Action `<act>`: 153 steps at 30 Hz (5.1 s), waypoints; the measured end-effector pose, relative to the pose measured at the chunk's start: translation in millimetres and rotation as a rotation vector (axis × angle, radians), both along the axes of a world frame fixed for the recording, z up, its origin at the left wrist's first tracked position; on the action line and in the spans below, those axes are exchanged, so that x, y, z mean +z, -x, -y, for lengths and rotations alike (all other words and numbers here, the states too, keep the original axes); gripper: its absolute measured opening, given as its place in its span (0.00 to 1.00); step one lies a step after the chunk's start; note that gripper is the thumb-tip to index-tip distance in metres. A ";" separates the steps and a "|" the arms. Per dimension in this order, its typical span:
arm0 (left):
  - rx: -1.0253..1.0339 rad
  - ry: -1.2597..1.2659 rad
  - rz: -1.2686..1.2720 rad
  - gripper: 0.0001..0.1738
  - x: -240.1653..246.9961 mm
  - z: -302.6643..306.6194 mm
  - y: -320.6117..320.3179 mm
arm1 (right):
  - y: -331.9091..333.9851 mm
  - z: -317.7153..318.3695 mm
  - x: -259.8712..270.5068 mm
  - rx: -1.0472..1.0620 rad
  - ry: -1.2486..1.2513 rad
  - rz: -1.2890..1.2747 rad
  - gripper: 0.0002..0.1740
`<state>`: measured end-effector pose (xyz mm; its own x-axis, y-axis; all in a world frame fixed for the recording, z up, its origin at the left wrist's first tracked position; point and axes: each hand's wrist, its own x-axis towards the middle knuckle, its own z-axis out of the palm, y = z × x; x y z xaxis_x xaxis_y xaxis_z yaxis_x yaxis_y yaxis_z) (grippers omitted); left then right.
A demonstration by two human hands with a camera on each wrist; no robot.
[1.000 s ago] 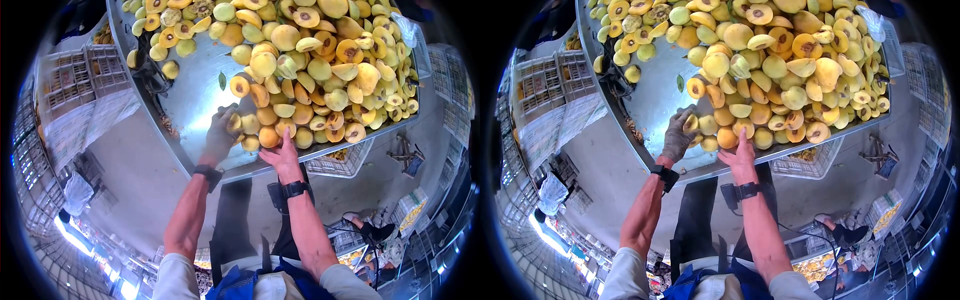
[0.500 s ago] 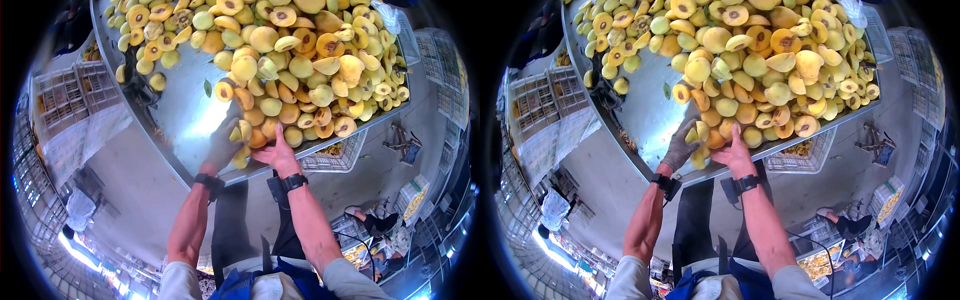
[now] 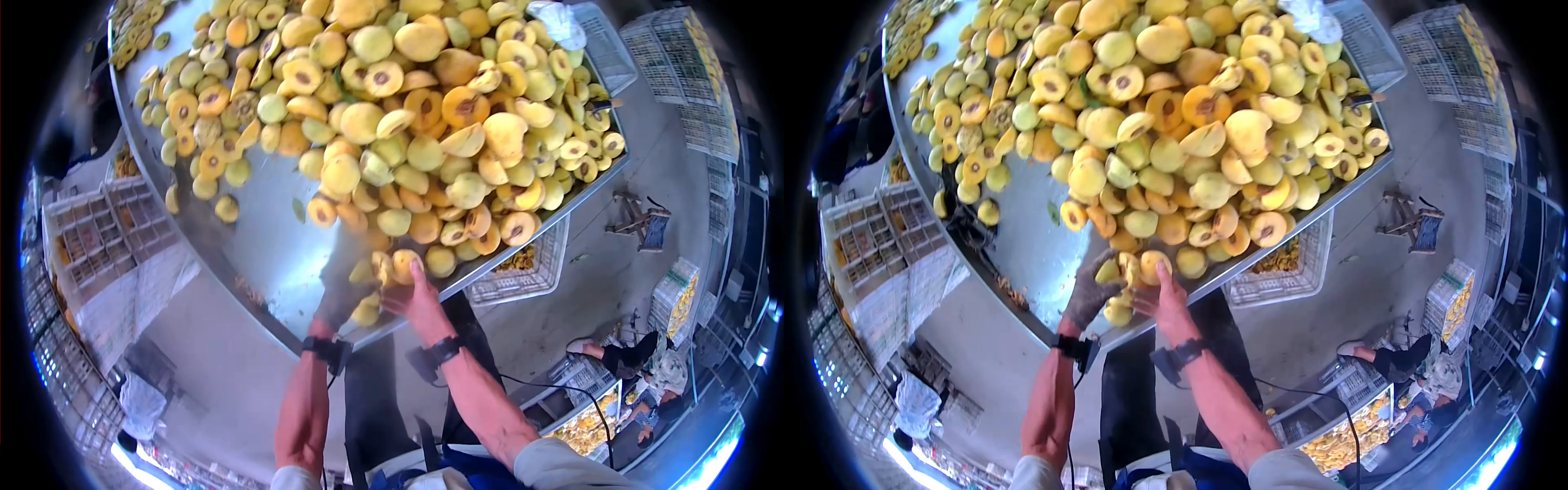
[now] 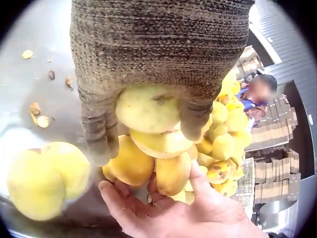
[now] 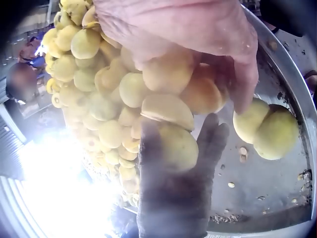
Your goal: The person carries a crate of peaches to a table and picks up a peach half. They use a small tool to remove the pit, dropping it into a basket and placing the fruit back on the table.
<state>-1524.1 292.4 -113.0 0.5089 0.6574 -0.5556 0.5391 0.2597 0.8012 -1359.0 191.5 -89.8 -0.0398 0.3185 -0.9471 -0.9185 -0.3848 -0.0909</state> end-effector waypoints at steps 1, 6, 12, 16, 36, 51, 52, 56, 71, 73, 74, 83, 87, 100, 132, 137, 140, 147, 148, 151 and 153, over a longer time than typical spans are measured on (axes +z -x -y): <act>-0.038 -0.034 -0.018 0.37 1.4 -0.3 -0.8 | -2.5 -0.5 6.9 0.000 0.024 0.030 0.34; -0.058 0.041 -0.098 0.39 41.1 -9.1 -21.0 | -13.9 -1.9 16.0 -0.030 -0.010 0.073 0.29; 0.054 0.143 0.020 0.37 75.7 -19.0 -47.5 | -47.0 -38.7 39.1 0.015 -0.274 0.371 0.28; -0.052 -0.147 -0.027 0.38 94.4 -49.4 -85.9 | -92.8 -86.5 66.1 -0.013 -0.280 0.367 0.28; 0.017 -0.187 -0.647 0.43 7.5 89.4 1.6 | -4.8 -32.7 -15.7 0.740 -0.213 1.166 0.36; 0.277 0.159 -0.125 0.47 15.3 -0.7 -4.2 | -1.6 -39.1 -31.2 0.731 -0.327 0.791 0.31; 0.246 0.231 -0.120 0.49 22.6 -6.4 -9.4 | -2.2 -38.2 -32.9 0.730 -0.326 0.792 0.31; 0.179 0.264 -0.137 0.51 18.2 -14.9 -11.7 | -3.9 -36.4 -31.8 0.687 -0.363 0.639 0.33; 0.279 0.426 -0.013 0.54 12.7 2.8 -7.5 | -10.1 -27.2 -24.5 0.894 -0.303 0.686 0.45; 0.200 0.278 0.058 0.54 -6.9 13.6 2.2 | -6.5 -24.8 -20.2 0.864 -0.333 0.697 0.45; 0.132 0.134 0.123 0.54 -12.6 16.6 5.0 | -5.6 -22.3 -19.4 0.841 -0.364 0.698 0.45; 0.143 0.213 -0.002 0.51 51.4 8.1 -12.8 | -32.6 -23.7 41.8 0.812 -0.418 0.756 0.42; 0.041 0.056 0.017 0.51 92.7 -27.6 -71.4 | -82.2 -44.9 75.5 0.685 -0.477 0.802 0.42; -0.270 -0.136 0.236 0.48 121.1 -66.4 -354.6 | -328.8 -50.1 114.6 0.375 -0.277 1.012 0.43; 0.315 -0.253 -0.327 0.44 9.8 -100.4 -38.8 | -8.5 -55.2 -4.5 0.460 -0.244 0.679 0.37; 0.331 -0.169 -0.195 0.34 13.1 -124.7 -60.8 | 2.8 -79.5 -39.8 0.465 -0.175 0.858 0.40; 0.273 -0.139 -0.196 0.31 17.8 -127.2 -67.9 | -6.6 -89.8 -40.7 0.431 -0.184 0.739 0.41; 0.170 -0.324 -0.397 0.38 26.3 -64.3 -71.5 | 6.5 -77.3 -22.2 0.221 -0.183 0.427 0.41; 0.198 -0.258 -0.381 0.39 25.4 -59.0 -69.2 | 6.7 -71.2 -17.6 0.226 -0.154 0.376 0.41; 0.246 -0.290 -0.367 0.40 13.4 -42.5 -57.6 | 4.9 -66.3 -16.8 0.191 -0.189 0.316 0.41; 0.285 -0.219 -0.311 0.40 15.6 -31.2 -48.0 | 6.1 -53.9 -13.0 0.172 -0.196 0.284 0.41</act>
<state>-1476.1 323.6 -97.5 0.1228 0.8655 -0.4857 0.6939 0.2750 0.6655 -1365.1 245.4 -102.8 0.1464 0.5058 -0.8502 -0.7698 -0.4815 -0.4190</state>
